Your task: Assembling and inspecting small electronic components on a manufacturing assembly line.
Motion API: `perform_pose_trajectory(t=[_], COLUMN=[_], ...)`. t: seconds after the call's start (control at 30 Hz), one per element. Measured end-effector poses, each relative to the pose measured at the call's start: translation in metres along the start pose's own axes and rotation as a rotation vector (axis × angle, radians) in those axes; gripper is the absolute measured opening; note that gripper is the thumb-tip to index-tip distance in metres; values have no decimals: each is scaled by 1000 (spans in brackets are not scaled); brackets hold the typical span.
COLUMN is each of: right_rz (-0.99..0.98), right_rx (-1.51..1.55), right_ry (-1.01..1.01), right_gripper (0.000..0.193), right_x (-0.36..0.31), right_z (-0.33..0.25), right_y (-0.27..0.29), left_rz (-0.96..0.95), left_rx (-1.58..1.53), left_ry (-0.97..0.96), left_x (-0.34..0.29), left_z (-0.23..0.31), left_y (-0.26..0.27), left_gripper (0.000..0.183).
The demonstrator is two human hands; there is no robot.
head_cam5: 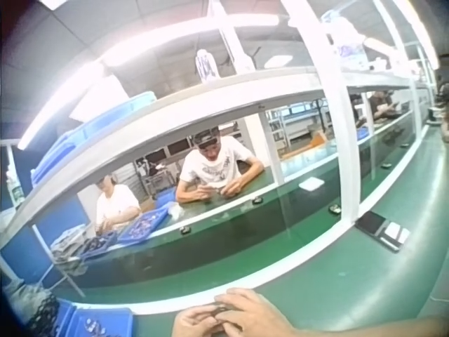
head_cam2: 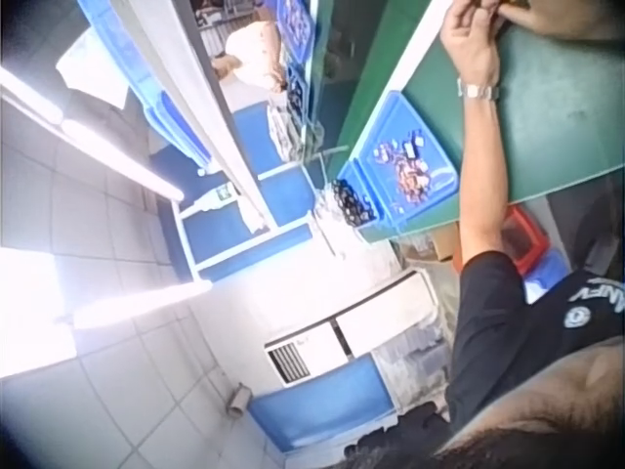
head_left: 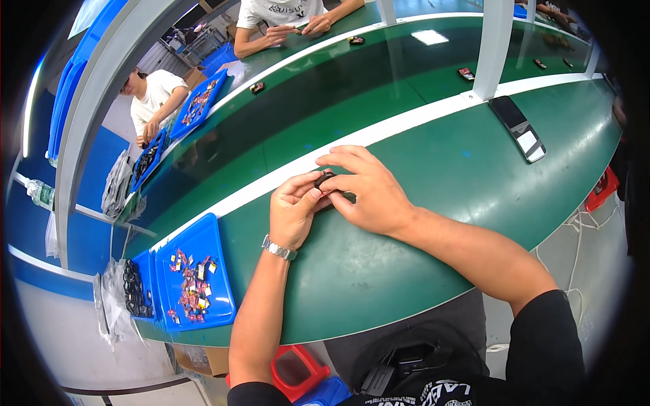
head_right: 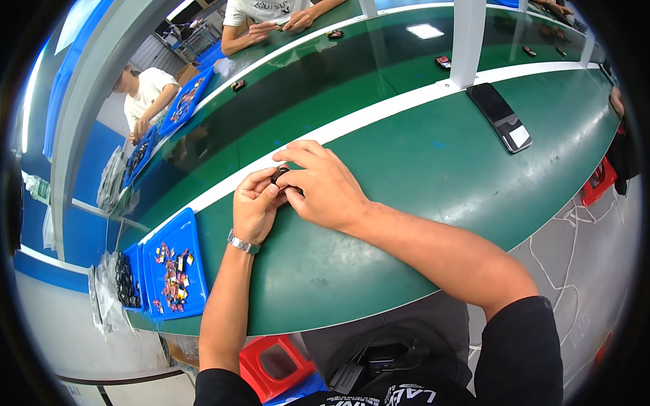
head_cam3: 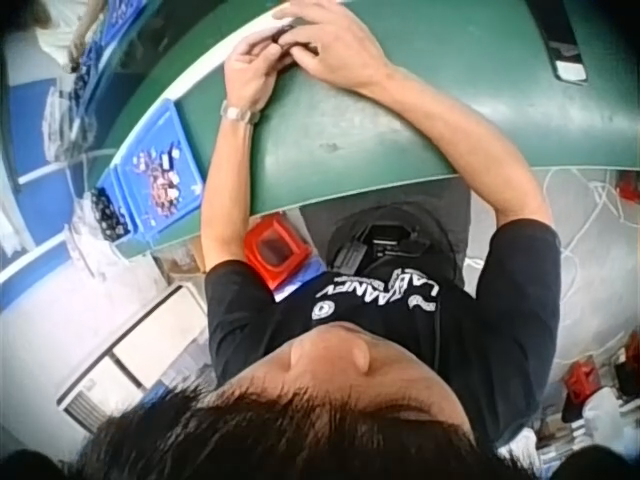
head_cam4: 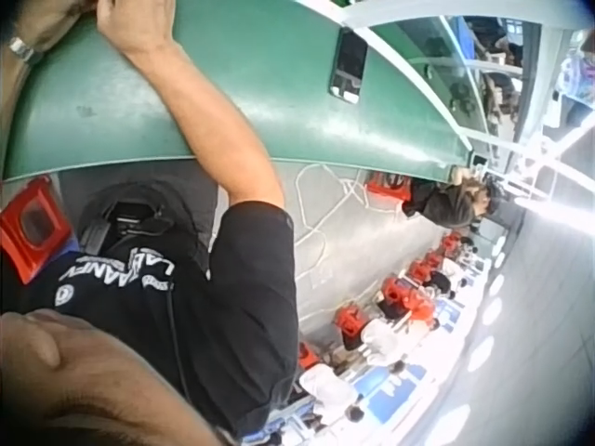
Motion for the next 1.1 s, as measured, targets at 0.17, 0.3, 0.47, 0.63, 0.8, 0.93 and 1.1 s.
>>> perform_pose_trajectory(t=[0.17,0.3,0.47,0.63,0.8,0.93,1.1], right_rz=[27,26,-28,-69,-43,-32,34], right_rx=[92,120,125,120,10,36,19], right_ry=[-85,-96,-126,-112,-28,-15,52], right_gripper=[14,13,23,20,18,15,11], right_x=[-3,-3,-2,-3,1,4,8], right_z=[3,9,8,4,-4,-3,-4], right_y=[-2,-5,-9,-9,-1,2,8], left_rz=[5,16,33,53,97,70,67], left_rx=[0,31,57,84,100,64,62], left_ry=[9,-14,-18,-34,8,12,28], left_x=[0,2,0,0,-1,0,1], left_z=[0,1,1,2,3,5,4], left_y=[-3,-6,-4,-2,-6,-8,-9], left_gripper=[29,29,31,31,31,31,30])
Point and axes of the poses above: each hand's wrist, its own x-axis towards the middle knuckle, its own y-axis out of the back of the hand, z = x × y, the point moved 4 cm from there along x, towards the middle knuckle, and after that the axes turned 4 degrees about -z, right-handed, at the moved point
